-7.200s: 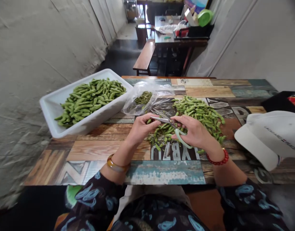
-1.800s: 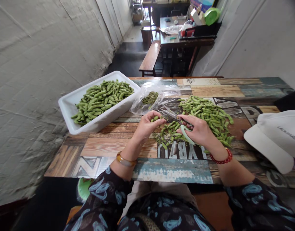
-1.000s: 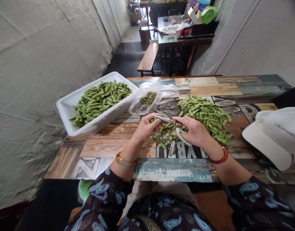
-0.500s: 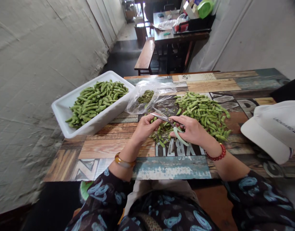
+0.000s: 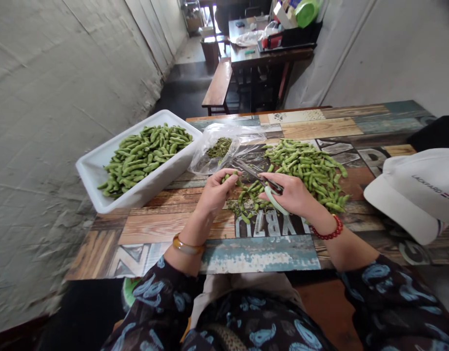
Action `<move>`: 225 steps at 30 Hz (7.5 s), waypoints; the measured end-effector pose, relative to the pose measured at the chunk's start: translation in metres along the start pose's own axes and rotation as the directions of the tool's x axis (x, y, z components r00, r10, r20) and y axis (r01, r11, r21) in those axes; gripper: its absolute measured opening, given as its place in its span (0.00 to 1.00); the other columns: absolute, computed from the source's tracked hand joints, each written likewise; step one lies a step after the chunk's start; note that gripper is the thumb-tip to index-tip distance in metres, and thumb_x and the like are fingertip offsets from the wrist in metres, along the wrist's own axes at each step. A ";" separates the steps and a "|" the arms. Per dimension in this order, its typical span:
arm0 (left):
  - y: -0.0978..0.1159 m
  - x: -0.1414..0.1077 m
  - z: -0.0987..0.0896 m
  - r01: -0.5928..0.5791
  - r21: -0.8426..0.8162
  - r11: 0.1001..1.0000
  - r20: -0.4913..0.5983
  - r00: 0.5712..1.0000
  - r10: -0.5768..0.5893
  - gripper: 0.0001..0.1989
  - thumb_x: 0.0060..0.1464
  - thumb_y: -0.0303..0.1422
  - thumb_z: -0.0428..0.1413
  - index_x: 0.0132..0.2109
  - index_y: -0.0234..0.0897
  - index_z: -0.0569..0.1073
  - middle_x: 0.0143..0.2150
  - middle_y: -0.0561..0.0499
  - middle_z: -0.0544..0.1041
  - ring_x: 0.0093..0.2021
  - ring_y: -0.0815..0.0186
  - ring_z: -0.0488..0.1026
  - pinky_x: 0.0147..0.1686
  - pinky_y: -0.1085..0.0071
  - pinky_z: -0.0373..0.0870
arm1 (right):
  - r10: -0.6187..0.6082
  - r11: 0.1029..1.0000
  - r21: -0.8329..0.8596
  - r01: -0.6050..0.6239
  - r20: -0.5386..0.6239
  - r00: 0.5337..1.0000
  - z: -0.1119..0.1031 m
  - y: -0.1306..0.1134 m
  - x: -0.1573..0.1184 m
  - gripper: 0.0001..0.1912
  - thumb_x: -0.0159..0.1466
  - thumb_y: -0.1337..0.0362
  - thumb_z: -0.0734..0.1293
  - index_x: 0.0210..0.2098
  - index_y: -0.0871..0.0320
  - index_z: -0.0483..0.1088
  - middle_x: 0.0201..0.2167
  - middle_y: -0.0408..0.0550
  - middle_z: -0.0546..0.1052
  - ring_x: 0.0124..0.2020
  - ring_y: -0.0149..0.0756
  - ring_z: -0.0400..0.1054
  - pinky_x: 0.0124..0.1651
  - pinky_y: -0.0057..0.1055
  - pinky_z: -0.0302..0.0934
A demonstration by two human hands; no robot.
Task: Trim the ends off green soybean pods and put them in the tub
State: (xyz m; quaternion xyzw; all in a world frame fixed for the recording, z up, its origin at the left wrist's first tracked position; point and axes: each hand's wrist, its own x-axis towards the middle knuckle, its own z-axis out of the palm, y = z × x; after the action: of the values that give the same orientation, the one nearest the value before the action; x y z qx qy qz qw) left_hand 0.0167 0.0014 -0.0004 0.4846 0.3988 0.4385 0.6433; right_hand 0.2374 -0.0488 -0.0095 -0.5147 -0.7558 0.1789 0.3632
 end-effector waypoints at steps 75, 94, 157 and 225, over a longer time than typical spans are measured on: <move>0.011 -0.004 0.000 0.071 -0.074 0.995 0.068 0.995 -0.066 0.20 0.43 0.40 0.69 0.35 0.34 0.68 0.27 0.55 0.74 0.17 0.79 0.59 0.16 0.80 0.47 | -0.051 0.996 -0.066 0.052 0.014 0.999 -0.001 -0.002 -0.001 0.27 0.59 0.55 0.73 0.57 0.56 0.70 0.42 0.51 0.79 0.40 0.42 0.75 0.45 0.39 0.71; 0.001 -0.005 0.000 -0.017 0.030 0.999 0.048 0.999 0.015 0.15 0.40 0.38 0.71 0.33 0.33 0.78 0.26 0.54 0.72 0.21 0.77 0.60 0.20 0.77 0.55 | -0.112 0.993 -0.028 0.116 0.118 0.987 0.000 -0.005 -0.002 0.30 0.59 0.55 0.74 0.58 0.54 0.68 0.41 0.50 0.76 0.37 0.40 0.71 0.44 0.38 0.69; 0.003 -0.003 0.005 0.112 -0.252 0.961 0.075 0.993 -0.096 0.19 0.41 0.36 0.70 0.33 0.35 0.68 0.25 0.56 0.71 0.18 0.80 0.57 0.17 0.81 0.46 | -0.085 0.996 -0.004 0.086 0.106 0.991 -0.007 -0.001 -0.001 0.25 0.62 0.54 0.72 0.56 0.54 0.71 0.41 0.50 0.79 0.34 0.37 0.71 0.41 0.34 0.69; 0.008 -0.009 0.007 0.087 -0.048 0.995 0.118 0.990 -0.080 0.17 0.47 0.40 0.66 0.39 0.33 0.72 0.22 0.60 0.60 0.17 0.79 0.52 0.18 0.78 0.44 | -0.024 0.999 -0.029 0.025 0.043 0.999 -0.005 -0.001 0.000 0.27 0.59 0.56 0.73 0.55 0.58 0.71 0.43 0.52 0.80 0.40 0.42 0.75 0.47 0.39 0.71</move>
State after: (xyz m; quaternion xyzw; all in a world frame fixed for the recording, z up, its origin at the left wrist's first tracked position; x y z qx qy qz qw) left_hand 0.0189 -0.0074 0.0097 0.4751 0.3689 0.3926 0.6958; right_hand 0.2399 -0.0494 -0.0055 -0.5067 -0.7723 0.1742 0.3413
